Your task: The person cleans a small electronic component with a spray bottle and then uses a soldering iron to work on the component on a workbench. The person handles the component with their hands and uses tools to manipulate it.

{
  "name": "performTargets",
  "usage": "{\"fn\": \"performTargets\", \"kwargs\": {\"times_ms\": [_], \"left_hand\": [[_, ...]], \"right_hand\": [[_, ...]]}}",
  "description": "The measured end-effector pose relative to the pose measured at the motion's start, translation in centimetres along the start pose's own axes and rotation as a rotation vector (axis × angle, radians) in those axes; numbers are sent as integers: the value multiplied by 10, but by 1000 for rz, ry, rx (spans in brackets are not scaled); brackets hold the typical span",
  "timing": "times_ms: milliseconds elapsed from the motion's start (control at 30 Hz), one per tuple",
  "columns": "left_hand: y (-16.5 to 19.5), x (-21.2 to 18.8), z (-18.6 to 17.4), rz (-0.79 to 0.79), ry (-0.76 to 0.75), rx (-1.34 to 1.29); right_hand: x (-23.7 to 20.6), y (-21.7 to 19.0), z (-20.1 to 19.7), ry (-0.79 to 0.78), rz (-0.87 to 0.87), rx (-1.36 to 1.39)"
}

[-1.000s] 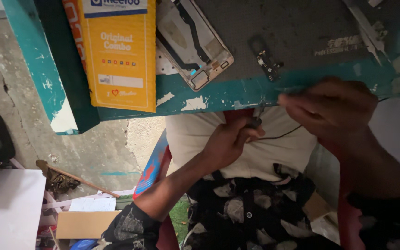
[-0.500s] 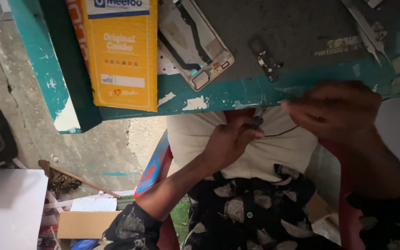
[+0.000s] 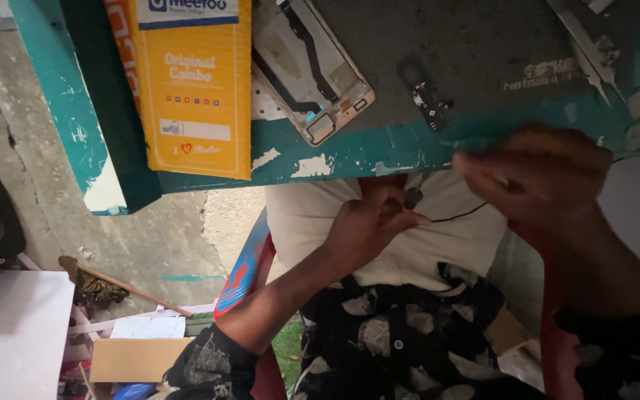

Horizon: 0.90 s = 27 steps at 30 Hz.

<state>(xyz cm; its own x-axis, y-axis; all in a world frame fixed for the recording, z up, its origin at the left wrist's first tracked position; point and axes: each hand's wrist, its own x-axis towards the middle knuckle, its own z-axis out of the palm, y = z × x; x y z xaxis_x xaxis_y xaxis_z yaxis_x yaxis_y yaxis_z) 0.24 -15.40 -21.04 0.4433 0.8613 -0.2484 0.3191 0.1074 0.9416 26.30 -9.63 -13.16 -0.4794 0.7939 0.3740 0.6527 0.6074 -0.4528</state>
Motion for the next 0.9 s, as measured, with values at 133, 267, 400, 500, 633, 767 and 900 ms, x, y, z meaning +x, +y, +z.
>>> {"fn": "performTargets", "kwargs": {"times_ms": [133,267,400,500,633,767,900], "left_hand": [[0,-1,1,-20,16,34],[-1,0,2,12,25,45],[-3,-1,1,57,37,6],[-3,-1,1,-5,11,34],[-1,0,0,49,26,-15],[1,-1,-2,23,-10,-53],[2,0,-3,54,4,-30]], "right_hand": [[-1,4,0,-34,-51,60],[1,4,-2,-60,-96,-172],[5,-1,-2,-38,-75,10],[8,-4,-2,-35,0,1],[11,-4,-4,-18,-106,29],[7,-7,-3,-19,17,-106],[5,-4,1,9,10,28]]}}
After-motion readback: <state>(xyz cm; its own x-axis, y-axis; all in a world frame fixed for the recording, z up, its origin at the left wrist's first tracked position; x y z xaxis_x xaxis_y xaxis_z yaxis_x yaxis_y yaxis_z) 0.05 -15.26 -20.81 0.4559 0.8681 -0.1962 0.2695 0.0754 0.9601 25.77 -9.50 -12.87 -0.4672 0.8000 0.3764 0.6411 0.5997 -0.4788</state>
